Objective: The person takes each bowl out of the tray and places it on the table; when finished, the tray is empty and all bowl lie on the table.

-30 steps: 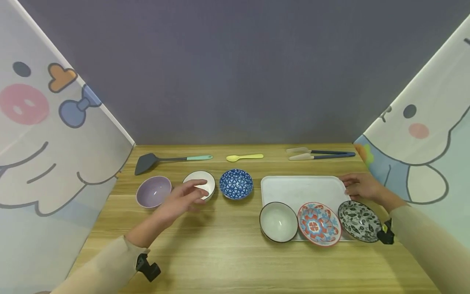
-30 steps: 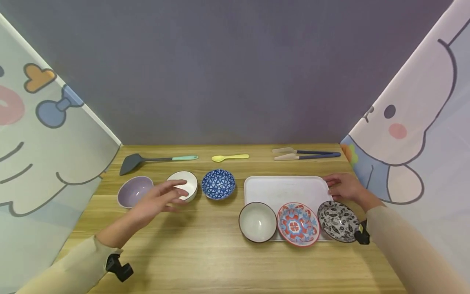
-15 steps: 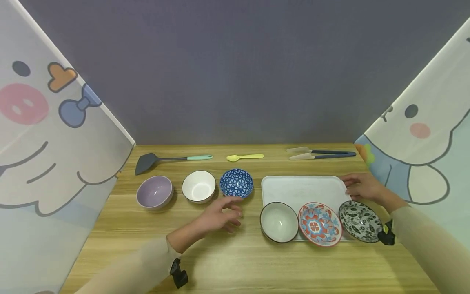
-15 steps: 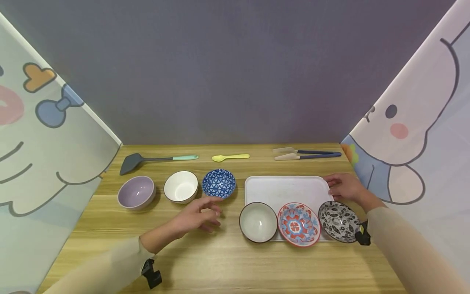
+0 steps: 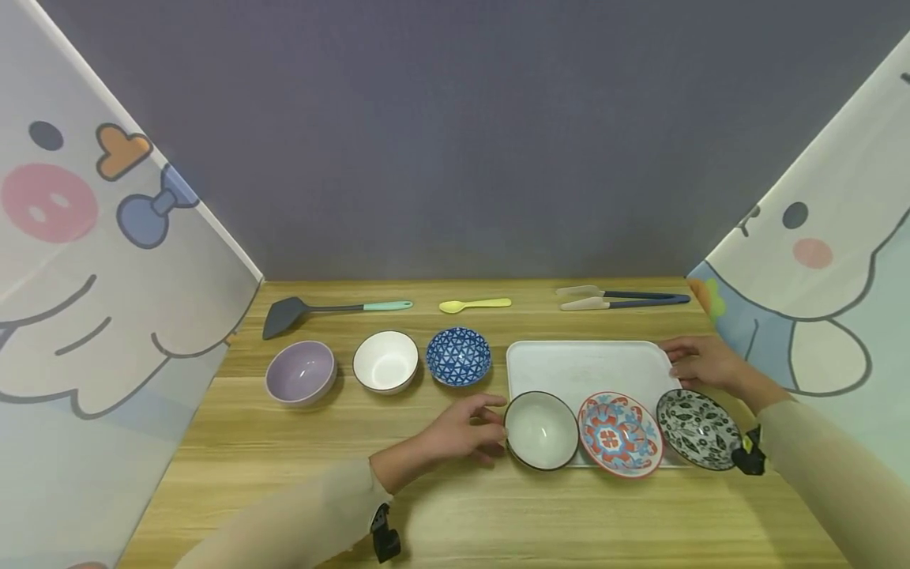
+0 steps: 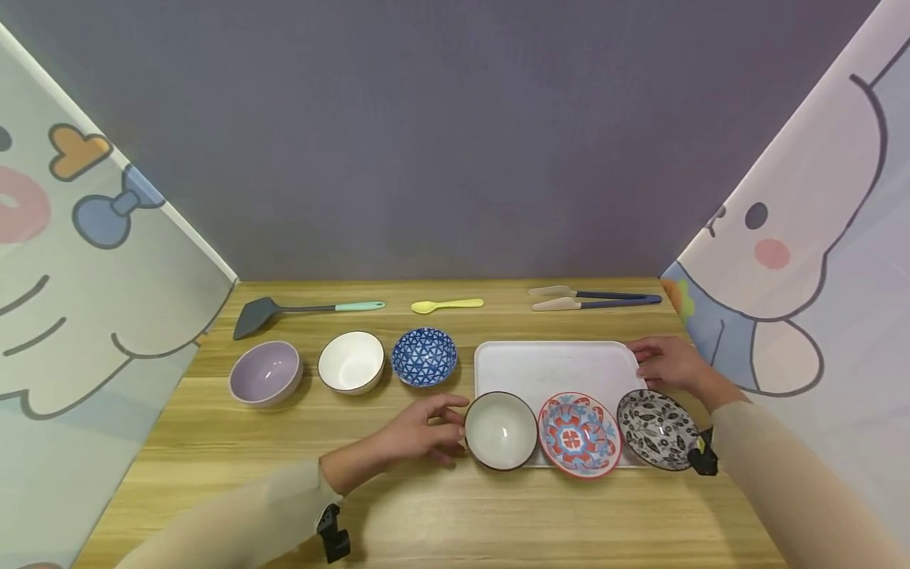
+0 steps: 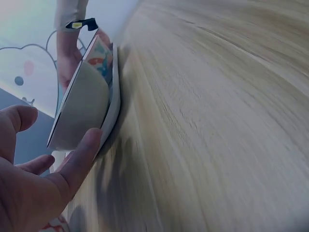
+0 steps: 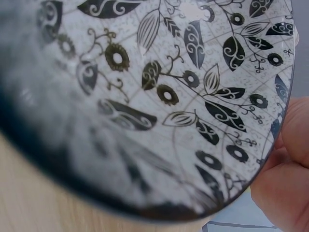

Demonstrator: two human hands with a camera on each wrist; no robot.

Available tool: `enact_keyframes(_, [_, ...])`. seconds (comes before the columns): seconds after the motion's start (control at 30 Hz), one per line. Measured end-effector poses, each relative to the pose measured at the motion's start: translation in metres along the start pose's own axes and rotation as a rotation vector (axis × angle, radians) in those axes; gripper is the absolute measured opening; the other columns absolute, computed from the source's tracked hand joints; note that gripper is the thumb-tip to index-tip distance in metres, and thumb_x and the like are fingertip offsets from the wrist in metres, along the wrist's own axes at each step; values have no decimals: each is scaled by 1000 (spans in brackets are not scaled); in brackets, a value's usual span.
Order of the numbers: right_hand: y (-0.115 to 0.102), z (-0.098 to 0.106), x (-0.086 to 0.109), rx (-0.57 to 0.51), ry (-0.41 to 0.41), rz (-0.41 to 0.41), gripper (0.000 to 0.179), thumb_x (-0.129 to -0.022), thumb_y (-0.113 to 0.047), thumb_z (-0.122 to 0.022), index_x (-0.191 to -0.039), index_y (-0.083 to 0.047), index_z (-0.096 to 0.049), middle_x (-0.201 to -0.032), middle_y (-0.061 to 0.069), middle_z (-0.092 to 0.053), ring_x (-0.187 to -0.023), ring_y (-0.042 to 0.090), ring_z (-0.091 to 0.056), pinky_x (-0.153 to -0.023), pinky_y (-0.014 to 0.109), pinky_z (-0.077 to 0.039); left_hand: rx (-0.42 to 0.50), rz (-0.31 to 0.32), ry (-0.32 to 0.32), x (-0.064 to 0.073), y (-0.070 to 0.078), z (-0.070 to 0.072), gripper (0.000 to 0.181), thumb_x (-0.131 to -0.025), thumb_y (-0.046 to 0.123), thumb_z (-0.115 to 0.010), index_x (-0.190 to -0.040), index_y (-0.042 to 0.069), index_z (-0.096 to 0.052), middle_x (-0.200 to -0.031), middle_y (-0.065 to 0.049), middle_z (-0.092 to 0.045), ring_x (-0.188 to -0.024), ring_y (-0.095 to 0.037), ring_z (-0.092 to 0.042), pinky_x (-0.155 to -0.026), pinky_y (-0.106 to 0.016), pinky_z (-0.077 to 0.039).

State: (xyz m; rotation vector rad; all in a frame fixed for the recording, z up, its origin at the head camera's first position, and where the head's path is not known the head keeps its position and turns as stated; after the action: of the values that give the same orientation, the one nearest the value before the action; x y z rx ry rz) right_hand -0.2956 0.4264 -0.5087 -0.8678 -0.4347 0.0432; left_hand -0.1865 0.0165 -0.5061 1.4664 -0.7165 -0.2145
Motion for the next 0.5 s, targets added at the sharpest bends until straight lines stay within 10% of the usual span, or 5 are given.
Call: enact_keyframes(0.5, [5,2,-3,-13,-11,-8,60,-93,0,-69,-145,15,-44,-125,34,-58,-82,17,-67,-66,32,-64,-22,29,47,-15,-11,-10,57,-92,10,-72,-145,3,-53,-117,-18,-67,-90,-27,-73,-70,-45,-67])
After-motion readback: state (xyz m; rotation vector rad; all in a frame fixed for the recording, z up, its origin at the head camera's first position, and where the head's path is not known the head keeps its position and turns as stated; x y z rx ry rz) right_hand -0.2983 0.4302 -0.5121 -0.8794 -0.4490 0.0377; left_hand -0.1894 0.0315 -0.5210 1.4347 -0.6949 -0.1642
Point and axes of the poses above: each hand's wrist, its own x-axis away from the middle knuckle, its own z-axis out of the back of the hand, y = z × x, the point moved 9 cm from there along -x, towards the middle knuckle
